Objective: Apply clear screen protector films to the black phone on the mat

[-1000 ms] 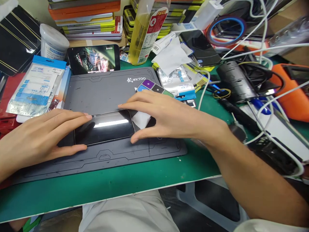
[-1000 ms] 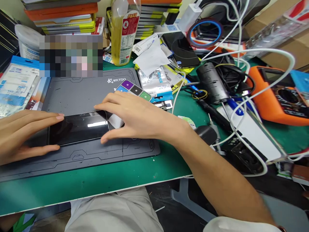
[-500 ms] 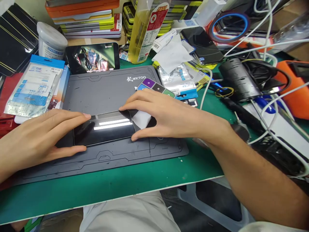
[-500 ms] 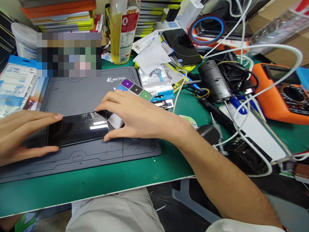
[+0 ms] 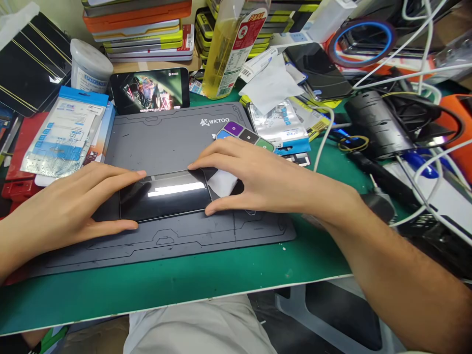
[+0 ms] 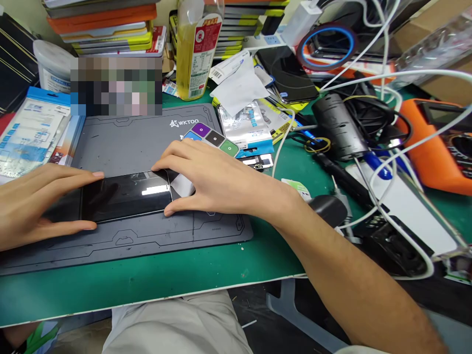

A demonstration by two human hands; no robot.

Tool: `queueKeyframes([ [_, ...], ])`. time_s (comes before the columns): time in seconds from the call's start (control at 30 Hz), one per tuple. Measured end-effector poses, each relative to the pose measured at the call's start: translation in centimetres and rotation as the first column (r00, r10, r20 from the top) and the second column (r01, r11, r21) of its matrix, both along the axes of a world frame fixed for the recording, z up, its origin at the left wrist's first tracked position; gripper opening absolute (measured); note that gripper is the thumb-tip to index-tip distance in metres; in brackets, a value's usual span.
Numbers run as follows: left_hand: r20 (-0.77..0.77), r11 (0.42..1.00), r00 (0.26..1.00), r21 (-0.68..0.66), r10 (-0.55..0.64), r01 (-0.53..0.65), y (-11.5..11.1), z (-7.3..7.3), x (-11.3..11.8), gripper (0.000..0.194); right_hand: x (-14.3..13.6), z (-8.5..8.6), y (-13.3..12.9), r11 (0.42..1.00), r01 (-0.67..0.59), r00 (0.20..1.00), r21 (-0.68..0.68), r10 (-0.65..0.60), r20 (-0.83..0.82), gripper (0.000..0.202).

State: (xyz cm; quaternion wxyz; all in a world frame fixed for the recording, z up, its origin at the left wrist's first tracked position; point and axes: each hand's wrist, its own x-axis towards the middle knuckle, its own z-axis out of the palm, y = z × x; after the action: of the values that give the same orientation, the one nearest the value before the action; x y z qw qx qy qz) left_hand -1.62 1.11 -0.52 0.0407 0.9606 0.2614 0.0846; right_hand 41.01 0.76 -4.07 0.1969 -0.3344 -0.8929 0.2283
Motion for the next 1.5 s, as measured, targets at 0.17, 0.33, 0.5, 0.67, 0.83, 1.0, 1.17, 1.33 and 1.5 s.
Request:
queueKeyframes([
  [0.17,-0.024,0.999,1.0,-0.029,0.013,-0.014,0.21,-0.28,0.19,0.073,-0.08,0.09,-0.13,1.0,0.01,1.0,0.008,-0.01,0.005,0.079],
  [0.33,-0.034,1.0,0.999,-0.002,0.001,-0.001,0.11,-0.12,0.34,0.071,-0.05,0.0,-0.16,1.0,0.003,1.0,0.01,-0.003,0.008,0.077],
  [0.5,-0.062,1.0,0.998,-0.009,0.007,-0.008,-0.06,0.09,0.45,0.062,-0.04,0.05,-0.18,1.0,0.008,1.0,0.027,-0.009,0.023,0.075],
  [0.67,-0.031,1.0,0.999,-0.007,-0.017,0.017,-0.02,-0.15,0.24,0.069,-0.11,0.17,-0.23,1.0,0.01,0.999,0.026,-0.011,0.032,0.076],
  [0.83,-0.071,0.997,0.997,-0.059,0.039,-0.043,-0.37,-0.17,0.08,0.065,0.0,0.14,-0.28,0.999,-0.004,0.999,0.037,0.003,0.038,0.083],
  [1.0,-0.018,1.0,1.0,-0.008,0.005,-0.005,-0.23,-0.59,-0.09,0.073,0.14,0.01,-0.33,1.0,0.012,1.0,0.025,-0.013,0.016,0.08],
  [1.17,-0.038,1.0,0.999,-0.002,0.021,-0.021,-0.41,-0.47,0.1,0.065,0.06,-0.03,-0.24,1.0,0.004,1.0,0.01,-0.004,0.012,0.08],
  [1.33,-0.03,1.0,0.999,0.02,-0.02,0.02,-0.45,-0.43,0.35,0.073,-0.12,0.03,-0.11,0.999,0.013,1.0,-0.032,-0.013,0.014,0.087],
  [1.5,-0.018,1.0,0.999,-0.007,-0.028,0.028,-0.15,-0.75,0.17,0.077,-0.13,0.12,-0.1,0.999,0.022,1.0,-0.041,-0.022,0.018,0.087],
])
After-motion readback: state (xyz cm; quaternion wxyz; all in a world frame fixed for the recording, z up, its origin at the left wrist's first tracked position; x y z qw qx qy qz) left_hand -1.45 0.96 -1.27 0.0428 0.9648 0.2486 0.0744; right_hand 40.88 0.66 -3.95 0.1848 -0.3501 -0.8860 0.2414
